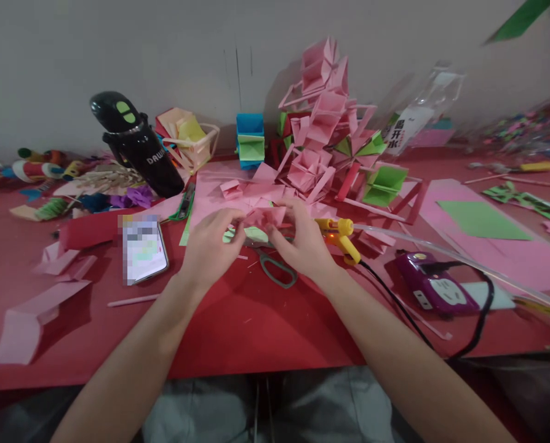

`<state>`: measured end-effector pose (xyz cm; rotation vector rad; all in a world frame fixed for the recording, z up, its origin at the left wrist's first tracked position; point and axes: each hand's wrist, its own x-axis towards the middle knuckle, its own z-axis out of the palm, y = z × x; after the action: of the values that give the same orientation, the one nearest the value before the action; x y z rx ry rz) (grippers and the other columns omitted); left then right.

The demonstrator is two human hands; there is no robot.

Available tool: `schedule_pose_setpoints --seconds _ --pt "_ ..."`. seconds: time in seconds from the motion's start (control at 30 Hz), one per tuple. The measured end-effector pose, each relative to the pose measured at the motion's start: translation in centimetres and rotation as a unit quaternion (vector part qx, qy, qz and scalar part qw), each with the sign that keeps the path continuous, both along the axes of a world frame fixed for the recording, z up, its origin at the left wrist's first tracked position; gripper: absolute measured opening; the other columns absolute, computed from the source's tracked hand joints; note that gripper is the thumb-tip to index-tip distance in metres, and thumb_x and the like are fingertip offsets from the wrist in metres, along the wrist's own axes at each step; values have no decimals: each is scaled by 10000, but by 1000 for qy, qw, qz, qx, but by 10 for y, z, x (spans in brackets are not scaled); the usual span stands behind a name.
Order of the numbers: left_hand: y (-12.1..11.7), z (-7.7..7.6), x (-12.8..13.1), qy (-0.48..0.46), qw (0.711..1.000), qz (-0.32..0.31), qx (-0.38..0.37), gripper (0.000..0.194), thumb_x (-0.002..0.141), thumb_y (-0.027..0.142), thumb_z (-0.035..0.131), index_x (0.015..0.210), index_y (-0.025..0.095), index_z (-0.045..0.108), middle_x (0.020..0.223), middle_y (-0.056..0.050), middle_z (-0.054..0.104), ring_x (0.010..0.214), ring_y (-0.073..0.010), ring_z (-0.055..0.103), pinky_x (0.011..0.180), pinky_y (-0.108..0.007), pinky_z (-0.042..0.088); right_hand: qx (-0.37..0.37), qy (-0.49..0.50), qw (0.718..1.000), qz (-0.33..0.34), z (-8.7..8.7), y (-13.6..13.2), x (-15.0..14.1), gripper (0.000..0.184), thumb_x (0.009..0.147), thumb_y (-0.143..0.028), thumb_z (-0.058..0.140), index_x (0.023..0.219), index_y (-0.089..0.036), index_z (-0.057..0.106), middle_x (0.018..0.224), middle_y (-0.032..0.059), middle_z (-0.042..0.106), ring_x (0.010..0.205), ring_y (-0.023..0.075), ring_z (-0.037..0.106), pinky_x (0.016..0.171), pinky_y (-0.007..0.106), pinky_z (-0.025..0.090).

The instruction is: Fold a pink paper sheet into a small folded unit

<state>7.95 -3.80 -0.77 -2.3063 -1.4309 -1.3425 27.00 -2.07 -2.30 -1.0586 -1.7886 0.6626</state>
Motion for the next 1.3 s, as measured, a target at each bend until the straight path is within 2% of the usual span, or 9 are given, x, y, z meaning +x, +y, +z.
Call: schedule_pose_setpoints --seconds 0.07,0.17,0.23,0.37,0.6,1.07,1.13,1.2,1.3 --pt "-2 -2 4 32 999 -15 34 162 852 78 602 957 196 642 906 -26 746 823 -165 697 791 -286 547 -27 -24 999 -27 -3 3 0 374 803 -204 622 1168 -173 549 990 100 710 897 245 702 806 393 561" --pt "-5 -3 8 67 996 -42 51 166 862 70 587 969 186 638 892 -36 742 831 -177 694 781 -295 548 -22 -23 998 -45 -7 8 2 203 795 -220 628 994 -183 628 963 88 731 928 248 703 828 376 540" --pt "-6 -3 10 81 994 -62 50 174 867 61 574 979 179 636 891 -43 738 824 -179 690 774 -301 549 -23 -30 998 -60 -10 11 4 139 788 -227 634 922 -195 655 920 66 738 871 235 700 792 359 533" --pt "-9 -3 12 84 992 -80 44 159 886 78 563 988 181 629 882 -47 735 815 -181 688 769 -309 551 -30 -58 994 -93 -15 15 6 200 742 -197 654 940 -202 687 885 47 742 794 223 682 743 351 524" --pt "-10 -4 12 84 994 -70 -1 184 895 107 536 1003 210 644 920 -56 747 866 -208 695 815 -341 546 -44 -68 992 -97 -15 14 5 214 739 -179 645 947 -187 697 856 62 741 751 219 669 711 349 512" --pt "-9 -5 10 52 996 -73 -23 207 880 110 548 1009 221 667 954 -51 751 911 -208 691 843 -334 525 -41 -47 993 -103 -12 13 3 284 708 -167 664 990 -184 690 927 70 739 859 242 679 768 376 532" --pt "-9 -3 9 44 997 -55 -18 193 878 116 557 996 221 669 950 -41 753 896 -196 693 839 -320 531 -41 -23 995 -85 -8 11 3 274 717 -169 669 990 -174 686 934 75 737 872 242 686 775 377 542" --pt "-7 1 7 3 999 -28 -30 160 870 136 583 967 224 674 934 -29 753 848 -179 691 816 -307 538 -62 21 997 -39 -2 9 4 253 759 -201 670 1010 -170 683 953 81 736 879 233 694 780 375 559" --pt "-4 9 0 -124 989 -12 -86 109 838 167 644 933 213 673 902 -19 744 771 -154 680 745 -281 549 -89 89 991 51 7 5 5 346 806 -329 715 1121 -197 657 1127 93 712 1015 232 686 883 399 566"
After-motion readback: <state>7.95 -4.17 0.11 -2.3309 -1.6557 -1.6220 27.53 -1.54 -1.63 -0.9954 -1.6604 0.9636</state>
